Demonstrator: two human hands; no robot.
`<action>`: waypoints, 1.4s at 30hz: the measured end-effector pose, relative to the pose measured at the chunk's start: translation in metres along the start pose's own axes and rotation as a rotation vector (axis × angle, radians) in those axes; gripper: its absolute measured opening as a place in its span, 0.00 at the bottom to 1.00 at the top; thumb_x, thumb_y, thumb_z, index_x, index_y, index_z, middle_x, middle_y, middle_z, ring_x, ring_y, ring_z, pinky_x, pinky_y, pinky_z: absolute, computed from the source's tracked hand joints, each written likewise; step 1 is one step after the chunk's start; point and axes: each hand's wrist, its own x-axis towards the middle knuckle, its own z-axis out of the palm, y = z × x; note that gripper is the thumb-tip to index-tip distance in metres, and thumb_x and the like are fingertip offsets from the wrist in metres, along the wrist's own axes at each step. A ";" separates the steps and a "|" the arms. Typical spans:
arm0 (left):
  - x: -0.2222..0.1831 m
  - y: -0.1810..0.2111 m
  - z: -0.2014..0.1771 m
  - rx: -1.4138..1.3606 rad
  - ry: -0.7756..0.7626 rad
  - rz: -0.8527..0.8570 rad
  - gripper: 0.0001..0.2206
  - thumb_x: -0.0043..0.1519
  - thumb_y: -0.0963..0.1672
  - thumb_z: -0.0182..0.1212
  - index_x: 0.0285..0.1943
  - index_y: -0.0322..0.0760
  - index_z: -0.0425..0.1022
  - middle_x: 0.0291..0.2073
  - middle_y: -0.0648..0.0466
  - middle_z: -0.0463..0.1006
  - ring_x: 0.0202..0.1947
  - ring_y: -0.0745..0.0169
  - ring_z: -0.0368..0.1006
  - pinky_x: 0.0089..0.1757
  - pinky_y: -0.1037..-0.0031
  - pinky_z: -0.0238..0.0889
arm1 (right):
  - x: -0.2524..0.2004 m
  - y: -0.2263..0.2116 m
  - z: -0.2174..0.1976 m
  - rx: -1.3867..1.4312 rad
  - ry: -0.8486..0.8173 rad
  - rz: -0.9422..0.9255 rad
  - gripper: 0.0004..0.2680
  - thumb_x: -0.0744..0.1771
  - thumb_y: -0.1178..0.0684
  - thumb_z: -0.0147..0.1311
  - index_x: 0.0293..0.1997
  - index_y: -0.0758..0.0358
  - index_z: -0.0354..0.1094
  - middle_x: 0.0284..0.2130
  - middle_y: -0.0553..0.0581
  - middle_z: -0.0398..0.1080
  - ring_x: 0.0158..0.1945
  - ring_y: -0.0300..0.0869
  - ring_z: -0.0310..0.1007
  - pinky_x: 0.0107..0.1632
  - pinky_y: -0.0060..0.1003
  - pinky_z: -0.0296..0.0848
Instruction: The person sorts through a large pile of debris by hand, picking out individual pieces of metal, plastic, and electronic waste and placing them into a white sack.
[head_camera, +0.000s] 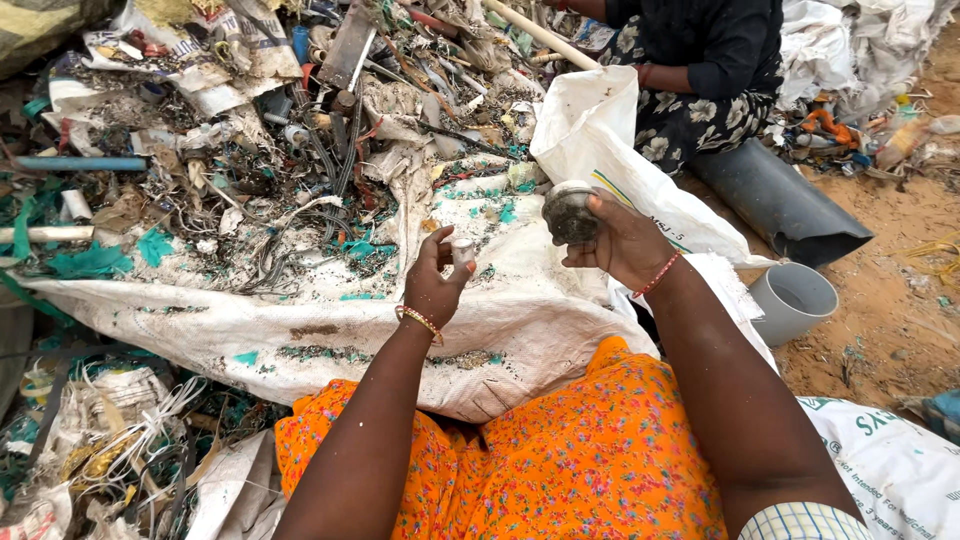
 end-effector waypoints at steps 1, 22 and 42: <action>-0.002 -0.002 -0.003 0.010 -0.004 -0.013 0.30 0.60 0.44 0.67 0.72 0.39 0.62 0.50 0.47 0.80 0.49 0.58 0.78 0.49 0.67 0.72 | -0.019 0.001 -0.013 0.051 0.020 0.036 0.18 0.69 0.39 0.51 0.60 0.62 0.64 0.47 0.59 0.74 0.44 0.44 0.76 0.45 0.45 0.79; -0.012 -0.041 -0.016 -0.098 0.003 -0.159 0.13 0.76 0.45 0.50 0.65 0.33 0.67 0.32 0.59 0.72 0.29 0.76 0.69 0.33 0.78 0.73 | -0.215 0.287 -0.230 -0.406 1.114 0.586 0.24 0.66 0.43 0.52 0.70 0.58 0.53 0.30 0.66 0.75 0.22 0.48 0.73 0.30 0.47 0.74; -0.085 0.031 -0.241 -0.263 0.313 -0.345 0.16 0.68 0.48 0.61 0.63 0.42 0.73 0.36 0.59 0.73 0.34 0.72 0.72 0.36 0.72 0.78 | -0.180 0.110 -0.196 -1.119 0.500 0.371 0.18 0.70 0.48 0.53 0.68 0.63 0.66 0.48 0.66 0.78 0.48 0.49 0.80 0.50 0.43 0.76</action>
